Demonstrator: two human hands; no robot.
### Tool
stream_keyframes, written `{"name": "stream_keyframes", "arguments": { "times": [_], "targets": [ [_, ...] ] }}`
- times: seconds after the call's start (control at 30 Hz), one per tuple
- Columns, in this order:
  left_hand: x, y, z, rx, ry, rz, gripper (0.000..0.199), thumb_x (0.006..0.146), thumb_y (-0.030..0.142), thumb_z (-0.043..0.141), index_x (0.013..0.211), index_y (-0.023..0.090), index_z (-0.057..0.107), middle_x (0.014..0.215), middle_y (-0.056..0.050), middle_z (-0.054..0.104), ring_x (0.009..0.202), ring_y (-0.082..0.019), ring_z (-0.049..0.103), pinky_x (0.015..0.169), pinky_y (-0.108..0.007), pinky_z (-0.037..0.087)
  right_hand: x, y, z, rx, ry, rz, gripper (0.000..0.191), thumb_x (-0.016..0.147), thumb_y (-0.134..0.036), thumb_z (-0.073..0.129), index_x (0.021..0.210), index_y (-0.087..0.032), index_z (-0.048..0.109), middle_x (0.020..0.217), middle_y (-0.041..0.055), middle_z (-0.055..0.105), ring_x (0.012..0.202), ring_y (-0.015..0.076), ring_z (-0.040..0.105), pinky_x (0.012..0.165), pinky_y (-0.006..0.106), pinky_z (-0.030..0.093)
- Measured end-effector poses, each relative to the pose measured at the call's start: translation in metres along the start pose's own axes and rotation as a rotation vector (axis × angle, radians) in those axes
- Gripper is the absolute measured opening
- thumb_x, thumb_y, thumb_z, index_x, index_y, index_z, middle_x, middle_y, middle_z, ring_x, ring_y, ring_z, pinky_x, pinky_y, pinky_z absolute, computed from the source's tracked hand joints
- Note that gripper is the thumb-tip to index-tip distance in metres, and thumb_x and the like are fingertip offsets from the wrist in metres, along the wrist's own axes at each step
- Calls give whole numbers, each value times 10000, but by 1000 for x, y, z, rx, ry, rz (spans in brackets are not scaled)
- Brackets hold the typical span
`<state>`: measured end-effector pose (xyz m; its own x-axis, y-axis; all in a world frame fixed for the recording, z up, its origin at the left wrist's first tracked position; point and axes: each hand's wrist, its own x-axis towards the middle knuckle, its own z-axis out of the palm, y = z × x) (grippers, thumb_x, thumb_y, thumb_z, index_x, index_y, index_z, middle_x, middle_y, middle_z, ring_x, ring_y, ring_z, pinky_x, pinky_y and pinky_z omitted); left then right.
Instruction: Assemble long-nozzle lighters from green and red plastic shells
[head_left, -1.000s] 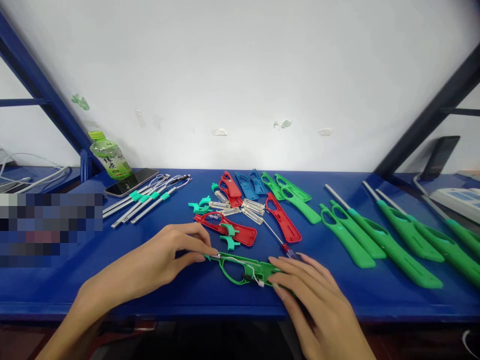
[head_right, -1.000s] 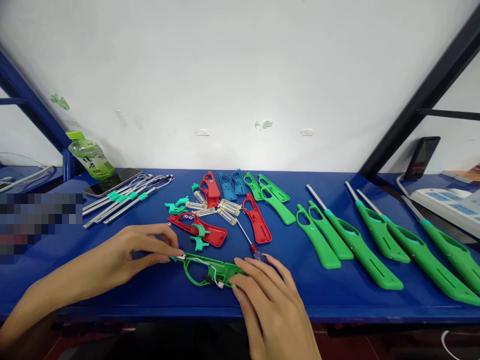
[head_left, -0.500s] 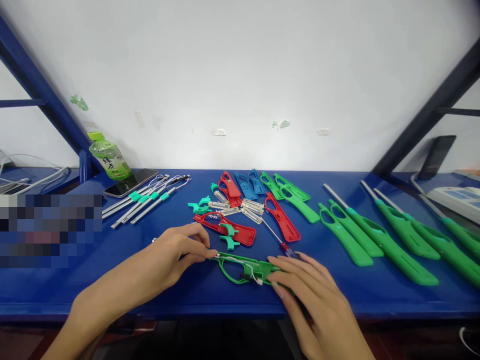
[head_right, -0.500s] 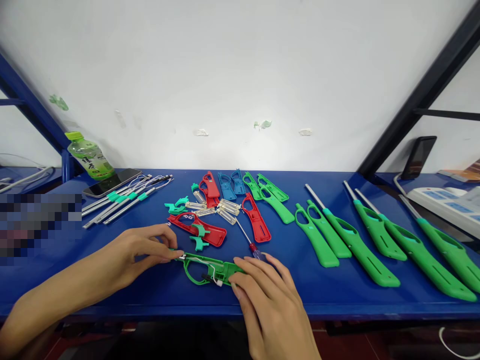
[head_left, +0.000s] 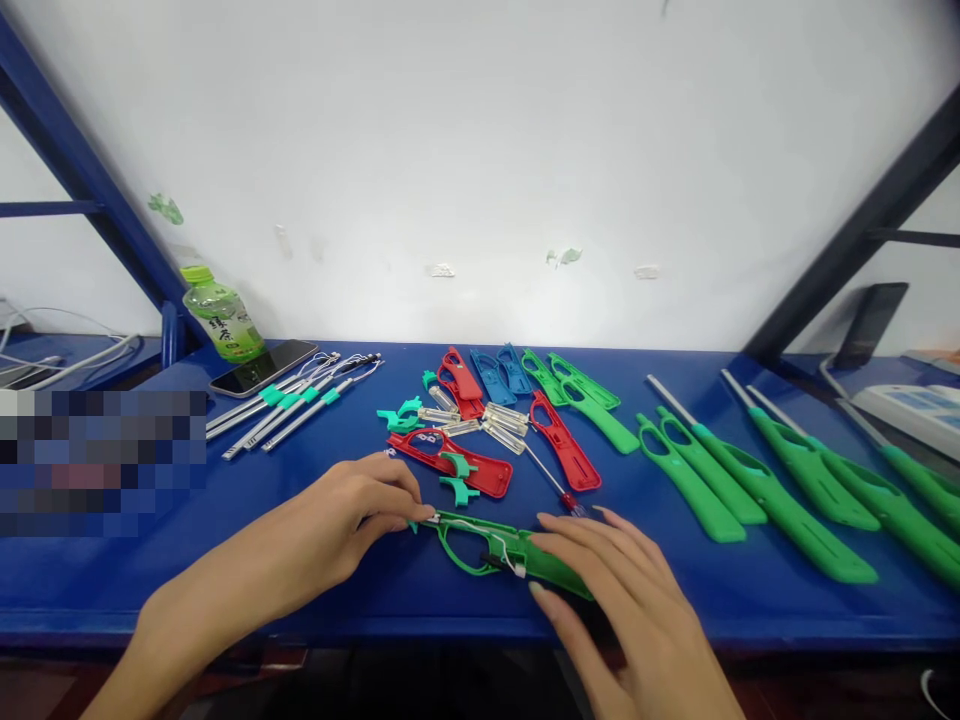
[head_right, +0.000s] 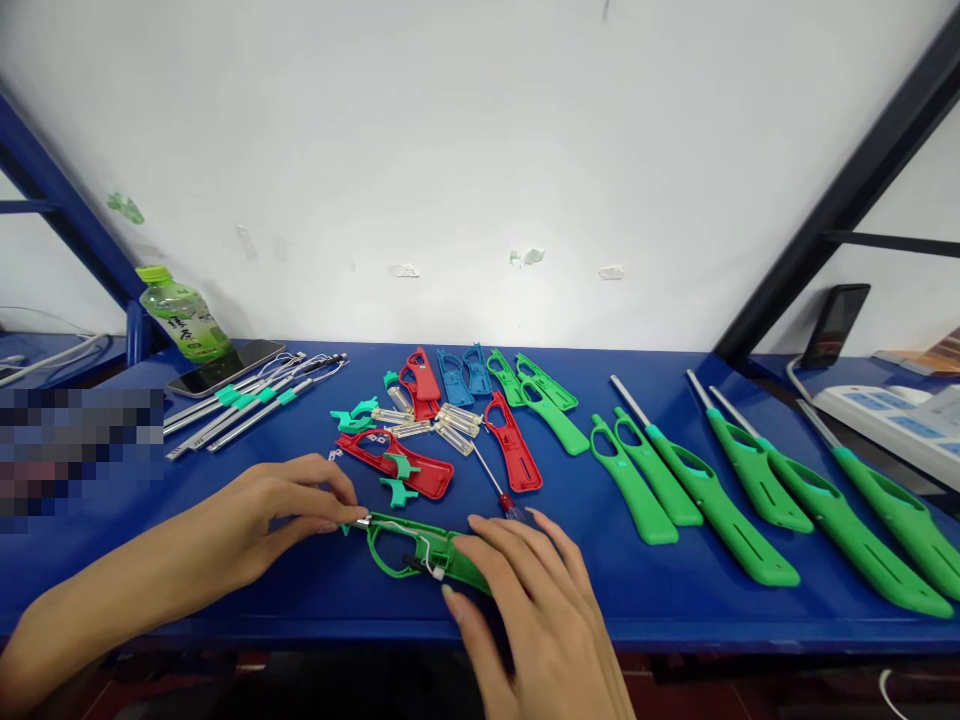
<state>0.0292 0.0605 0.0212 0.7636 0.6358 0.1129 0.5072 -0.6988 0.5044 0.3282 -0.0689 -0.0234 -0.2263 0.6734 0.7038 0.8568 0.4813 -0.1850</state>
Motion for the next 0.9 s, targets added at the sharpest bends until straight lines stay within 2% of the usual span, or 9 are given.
{"name": "stream_keyframes", "arguments": {
  "times": [0.1,0.27,0.43,0.67,0.9],
  "targets": [
    [-2,-2,0,16,-20,-6,325,1136,177,568,1177,377,822,1235,23,718,1068,-130,712,945,-223,517,6,-4,4,-13,19,26,158,1122,-352,639,1204,-252,730,1178,25,847,1080,257,798,1113,470,476],
    [-3,-5,1,24,-4,8,335,1130,170,585,1182,403,820,1219,39,719,1055,-116,713,951,-210,518,14,-2,8,56,-37,22,100,1117,-285,657,1122,-296,756,1064,-43,843,992,224,784,1075,430,488],
    [-3,-6,2,9,14,-5,307,1128,186,594,1173,378,829,1210,29,727,1056,-121,718,955,-216,528,15,-1,8,102,-90,38,129,1118,-241,633,1155,-304,739,1096,-44,842,986,225,784,953,401,533],
    [-5,-12,5,6,17,8,294,1127,180,594,1158,371,814,1193,37,722,1047,-114,715,956,-206,517,14,0,13,194,-122,48,210,1097,-156,651,1218,-317,711,1154,-48,831,1015,197,779,973,370,552],
    [-5,-11,4,3,-21,-30,269,1139,208,554,1177,360,773,1197,30,705,1055,-127,710,956,-221,513,11,-2,20,249,-119,138,185,1123,-193,613,1164,-303,756,1145,-6,824,984,205,787,896,355,634]
  ]
}}
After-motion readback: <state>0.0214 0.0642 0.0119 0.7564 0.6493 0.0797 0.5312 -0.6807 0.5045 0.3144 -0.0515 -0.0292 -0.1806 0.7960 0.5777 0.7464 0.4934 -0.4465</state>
